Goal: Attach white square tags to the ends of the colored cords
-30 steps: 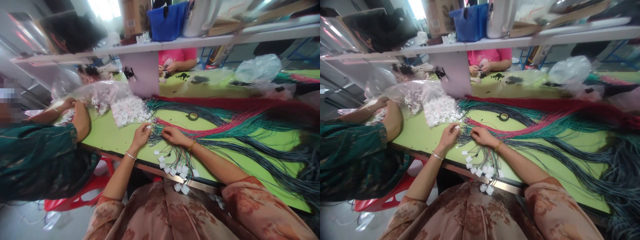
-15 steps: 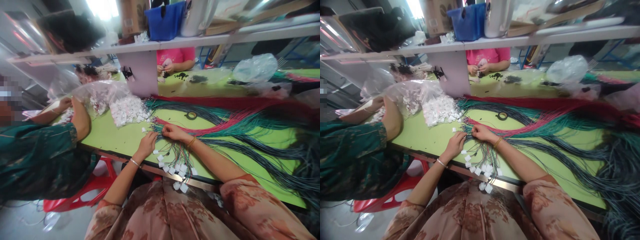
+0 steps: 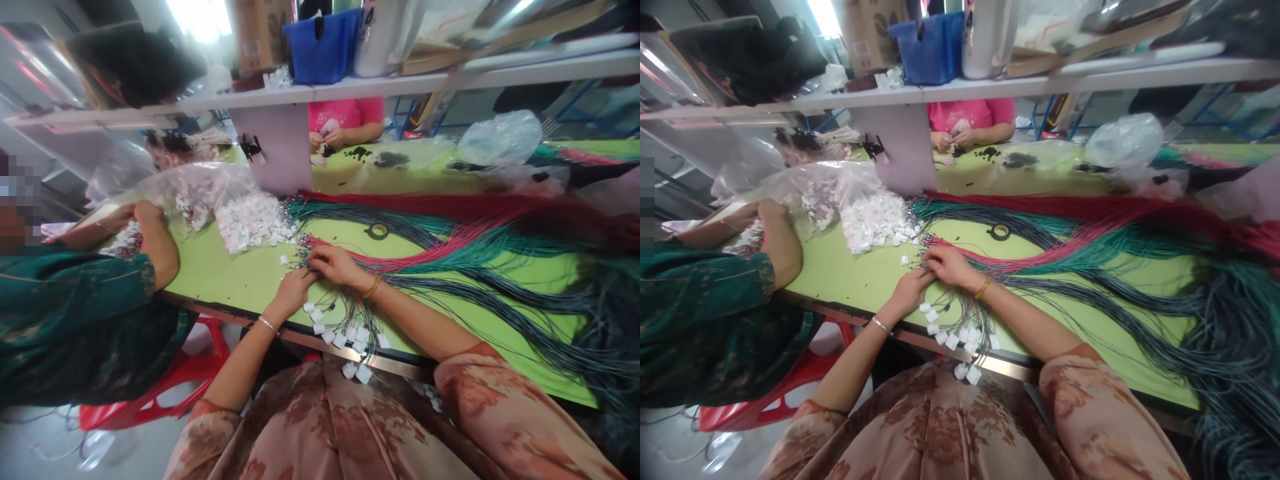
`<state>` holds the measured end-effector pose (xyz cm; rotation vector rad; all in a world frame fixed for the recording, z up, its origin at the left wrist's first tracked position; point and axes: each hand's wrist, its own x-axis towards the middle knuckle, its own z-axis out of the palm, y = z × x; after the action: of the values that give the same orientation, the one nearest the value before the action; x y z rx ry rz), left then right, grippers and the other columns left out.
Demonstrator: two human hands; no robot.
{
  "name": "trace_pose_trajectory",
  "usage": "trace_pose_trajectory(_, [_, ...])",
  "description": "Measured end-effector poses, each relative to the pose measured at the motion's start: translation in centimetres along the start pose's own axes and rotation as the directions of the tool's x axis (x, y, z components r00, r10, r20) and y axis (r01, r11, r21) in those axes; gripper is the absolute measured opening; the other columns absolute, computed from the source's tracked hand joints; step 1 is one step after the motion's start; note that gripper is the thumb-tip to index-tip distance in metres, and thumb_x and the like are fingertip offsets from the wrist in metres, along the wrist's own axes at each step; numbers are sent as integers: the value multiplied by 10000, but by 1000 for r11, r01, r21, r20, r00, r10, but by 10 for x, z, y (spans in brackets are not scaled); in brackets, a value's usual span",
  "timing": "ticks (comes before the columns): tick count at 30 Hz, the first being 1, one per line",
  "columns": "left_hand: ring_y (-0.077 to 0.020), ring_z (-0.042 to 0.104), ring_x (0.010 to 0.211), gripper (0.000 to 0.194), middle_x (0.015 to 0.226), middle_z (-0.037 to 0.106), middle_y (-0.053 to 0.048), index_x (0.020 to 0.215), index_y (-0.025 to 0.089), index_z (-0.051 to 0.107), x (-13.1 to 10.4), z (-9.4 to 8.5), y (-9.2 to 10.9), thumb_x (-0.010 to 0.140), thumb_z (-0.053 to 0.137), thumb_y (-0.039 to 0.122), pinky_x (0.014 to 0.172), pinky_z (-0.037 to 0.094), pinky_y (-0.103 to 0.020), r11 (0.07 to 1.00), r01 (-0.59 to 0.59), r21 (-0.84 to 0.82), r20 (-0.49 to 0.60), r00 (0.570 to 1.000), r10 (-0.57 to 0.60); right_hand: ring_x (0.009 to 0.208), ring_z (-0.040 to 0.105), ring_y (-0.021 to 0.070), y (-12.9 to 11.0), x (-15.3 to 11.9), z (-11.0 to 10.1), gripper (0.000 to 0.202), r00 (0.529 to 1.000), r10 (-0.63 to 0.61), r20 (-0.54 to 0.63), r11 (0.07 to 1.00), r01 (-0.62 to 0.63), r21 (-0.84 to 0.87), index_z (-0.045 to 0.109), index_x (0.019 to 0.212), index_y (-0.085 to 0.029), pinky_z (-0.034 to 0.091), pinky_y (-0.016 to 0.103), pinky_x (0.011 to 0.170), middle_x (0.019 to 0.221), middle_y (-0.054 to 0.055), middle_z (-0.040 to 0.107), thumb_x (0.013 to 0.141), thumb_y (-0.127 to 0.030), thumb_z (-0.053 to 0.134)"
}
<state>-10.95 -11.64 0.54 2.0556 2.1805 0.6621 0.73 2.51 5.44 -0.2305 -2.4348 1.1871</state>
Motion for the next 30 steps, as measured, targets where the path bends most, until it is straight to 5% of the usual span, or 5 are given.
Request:
trace_pose_trajectory(6, [-239, 607, 892, 179, 936, 693, -97, 888, 200, 717, -5, -2, -8, 784, 573, 173, 830, 484, -380, 915, 177, -362, -175, 951, -254, 778, 595, 149, -11, 20, 23, 178, 1000, -23, -3, 980, 23, 197, 665, 936, -163, 451, 273, 756, 860, 47, 687, 832, -230, 537])
trace_pose_trajectory(11, [-124, 585, 699, 271, 887, 686, -52, 960, 168, 669, -4, -17, -14, 721, 706, 289, 668, 475, -260, 281, 163, -946, -87, 706, -703, 629, 524, 112, 17, 14, 27, 165, 985, 166, 49, 910, -172, 378, 573, 875, -155, 425, 228, 616, 709, -8, 602, 792, -298, 564])
trace_pose_trajectory(16, [-89, 571, 661, 225, 791, 645, -28, 850, 149, 654, 4, -28, -6, 671, 761, 235, 655, 473, -224, -118, 51, -992, 117, 741, -661, 599, 473, 110, -2, 7, 23, 137, 996, 90, -18, 972, -84, 221, 537, 792, -166, 385, 224, 587, 669, -9, 557, 811, -301, 523])
trace_pose_trajectory(22, [-86, 545, 622, 163, 731, 613, -24, 767, 138, 620, 7, -28, 0, 711, 737, 237, 611, 464, -223, -179, 44, -983, 146, 779, -610, 626, 452, 124, -20, 1, 19, 63, 996, -9, -93, 993, -2, -116, 549, 760, -164, 339, 232, 606, 663, 9, 540, 779, -212, 513])
trace_pose_trajectory(30, [-64, 541, 602, 274, 710, 614, 11, 772, 145, 609, 8, -22, 6, 632, 812, 264, 595, 438, -197, -90, 11, -996, 70, 728, -682, 562, 429, 102, -6, 4, 28, 104, 991, 117, -57, 991, -113, 76, 555, 727, -156, 326, 223, 561, 615, -18, 530, 751, -253, 524])
